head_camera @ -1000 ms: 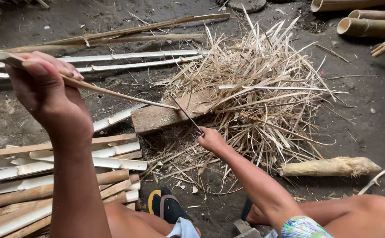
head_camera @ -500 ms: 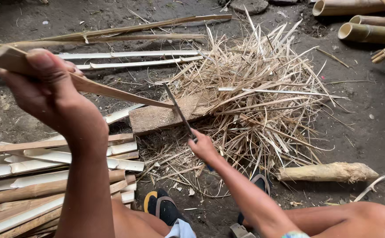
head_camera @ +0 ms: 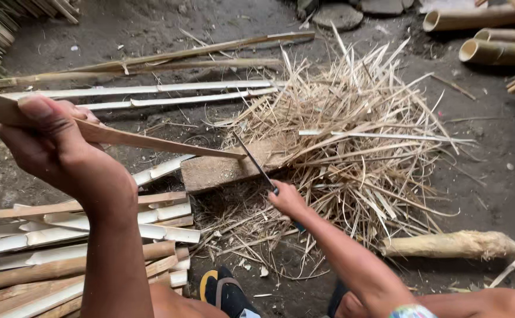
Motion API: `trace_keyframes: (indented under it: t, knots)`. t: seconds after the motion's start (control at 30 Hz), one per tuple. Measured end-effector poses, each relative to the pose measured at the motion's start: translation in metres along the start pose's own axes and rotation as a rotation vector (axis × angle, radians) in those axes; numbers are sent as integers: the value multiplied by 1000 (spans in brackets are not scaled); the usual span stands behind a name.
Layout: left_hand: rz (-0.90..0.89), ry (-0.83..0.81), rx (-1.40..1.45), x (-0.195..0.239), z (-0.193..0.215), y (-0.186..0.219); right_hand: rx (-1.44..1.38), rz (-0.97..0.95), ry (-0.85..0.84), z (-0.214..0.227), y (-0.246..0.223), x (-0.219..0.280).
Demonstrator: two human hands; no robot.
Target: The person sits on the ground and uses a knife to split bamboo poles into thin strips. They repeatedly position each piece on a wooden block, draw the knife along its length to separate layers, and set the finished strips aside.
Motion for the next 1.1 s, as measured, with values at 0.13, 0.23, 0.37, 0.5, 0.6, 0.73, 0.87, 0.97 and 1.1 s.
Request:
trace_keyframes:
  t: [0.13,0.23,0.37,0.5,0.6,0.73,0.87,0.97,1.1]
  knots:
    - [18,32,8,5,4,-3,-12,38,78,-11,4,14]
    - [7,50,-1,5,5,-2,-38,252,233,-10,-6,18]
    - [11,22,18,0,-1,-4,11,183,191,24,-19,31]
    - [30,-20,69,1,-6,-8,59,1,50,13,-24,70]
    - [20,-50,78,4,-1,-11,-167,-37,-9,10,-17,53]
    - [36,-15,82,0,6,-13,81,25,104,22,-5,32]
    - [47,-19,81,4,5,-11,69,136,173,-2,22,16]
    - [46,-60,110,12,-9,-11,96,238,252,1,30,13]
    - [137,-65,181,27,-29,-27,-12,5,125,8,28,45]
Point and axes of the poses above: each hand's wrist, its own x-axis away from the middle knuckle, its own z-axis out of the back of the hand, y = z × x, the point moved 9 cm from there along -x, towards the middle knuckle, and after that the axes turned 12 degrees about -z, right-handed, at the moved point
